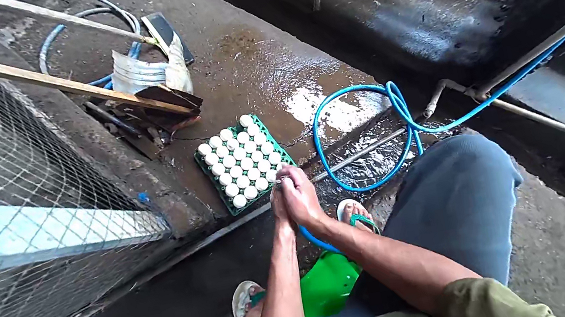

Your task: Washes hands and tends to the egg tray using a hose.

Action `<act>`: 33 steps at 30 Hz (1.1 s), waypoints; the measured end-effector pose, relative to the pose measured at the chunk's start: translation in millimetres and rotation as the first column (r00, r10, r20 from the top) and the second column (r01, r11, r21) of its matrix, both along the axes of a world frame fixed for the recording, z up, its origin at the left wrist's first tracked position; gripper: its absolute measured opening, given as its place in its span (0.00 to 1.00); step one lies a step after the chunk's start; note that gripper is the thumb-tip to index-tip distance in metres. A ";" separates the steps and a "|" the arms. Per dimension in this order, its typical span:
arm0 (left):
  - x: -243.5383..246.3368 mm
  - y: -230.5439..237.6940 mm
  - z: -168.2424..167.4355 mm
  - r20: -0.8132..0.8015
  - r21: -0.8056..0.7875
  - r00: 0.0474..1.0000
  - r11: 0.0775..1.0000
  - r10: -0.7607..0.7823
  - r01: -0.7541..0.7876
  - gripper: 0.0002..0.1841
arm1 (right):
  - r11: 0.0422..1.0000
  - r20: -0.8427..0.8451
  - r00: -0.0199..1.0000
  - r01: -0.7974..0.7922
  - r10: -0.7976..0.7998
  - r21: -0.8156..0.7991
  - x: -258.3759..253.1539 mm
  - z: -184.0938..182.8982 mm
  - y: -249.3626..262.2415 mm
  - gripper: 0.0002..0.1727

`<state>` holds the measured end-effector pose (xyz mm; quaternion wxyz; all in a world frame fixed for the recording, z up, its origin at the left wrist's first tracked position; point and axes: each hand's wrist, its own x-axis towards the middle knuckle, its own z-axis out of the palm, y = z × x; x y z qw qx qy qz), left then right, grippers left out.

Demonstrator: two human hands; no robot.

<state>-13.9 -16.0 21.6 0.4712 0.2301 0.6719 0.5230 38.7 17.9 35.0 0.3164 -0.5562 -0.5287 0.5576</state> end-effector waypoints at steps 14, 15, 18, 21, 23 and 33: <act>-10.5 4.5 1.6 0.264 -0.065 0.962 0.994 -0.067 0.086 0.23 | 0.894 -0.246 0.960 0.008 -0.132 -0.448 11.1 -11.7 31.7 0.23; -10.8 6.3 -0.5 0.250 -0.057 0.968 0.998 -0.025 0.040 0.25 | 0.945 -0.200 0.977 0.001 -0.070 -0.326 10.1 -8.7 24.3 0.24; -8.3 0.4 7.0 0.221 0.018 0.975 1.000 -0.014 0.010 0.30 | 0.987 0.028 0.993 -0.115 0.112 0.111 6.6 -5.5 3.3 0.26; -3.3 2.0 2.1 0.118 0.000 0.991 0.998 -0.056 0.056 0.30 | 0.991 0.026 0.997 -0.069 0.073 -0.114 13.1 -16.3 23.6 0.25; -3.3 1.8 -0.8 0.209 0.060 0.973 0.995 -0.095 0.084 0.29 | 0.933 -0.057 0.998 -0.010 -0.011 -0.360 16.0 -24.9 38.4 0.24; -14.9 -0.3 15.1 0.199 0.024 0.977 0.997 -0.077 0.073 0.28 | 0.951 0.068 0.994 -0.105 0.089 0.292 5.2 -12.0 1.4 0.28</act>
